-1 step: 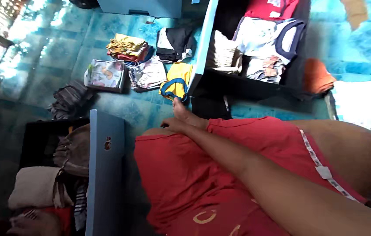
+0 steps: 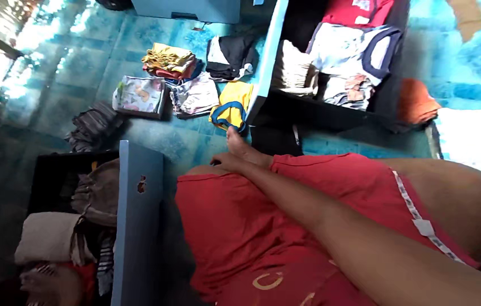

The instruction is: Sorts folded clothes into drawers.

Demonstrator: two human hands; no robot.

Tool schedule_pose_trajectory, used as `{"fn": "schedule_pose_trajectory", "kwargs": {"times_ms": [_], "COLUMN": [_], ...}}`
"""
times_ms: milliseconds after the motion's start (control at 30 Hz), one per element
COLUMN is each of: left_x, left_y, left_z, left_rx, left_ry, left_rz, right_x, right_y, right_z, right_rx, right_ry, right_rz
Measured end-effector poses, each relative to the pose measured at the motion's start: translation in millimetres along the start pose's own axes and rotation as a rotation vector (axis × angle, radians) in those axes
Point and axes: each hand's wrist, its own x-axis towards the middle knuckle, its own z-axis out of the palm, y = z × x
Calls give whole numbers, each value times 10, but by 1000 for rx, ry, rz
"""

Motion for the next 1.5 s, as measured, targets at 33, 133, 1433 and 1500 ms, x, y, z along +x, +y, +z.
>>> {"fn": "schedule_pose_trajectory", "kwargs": {"times_ms": [33,133,1433,1500], "left_x": [-15,-6,-224,-254], "left_y": [98,183,6001,6201], "left_z": [-34,-70,-688,-416], "left_rx": [-57,-182,-639,-564], "left_ry": [-51,-162,-798,-753], "left_rz": [-26,-83,463,397], "right_x": [38,163,-46,-35], "right_y": [69,377,-9,9], "right_z": [28,115,-87,-109], "right_rx": [2,5,105,113], "right_ry": [10,82,-26,-54], "right_rz": [-15,-91,2,3]}}
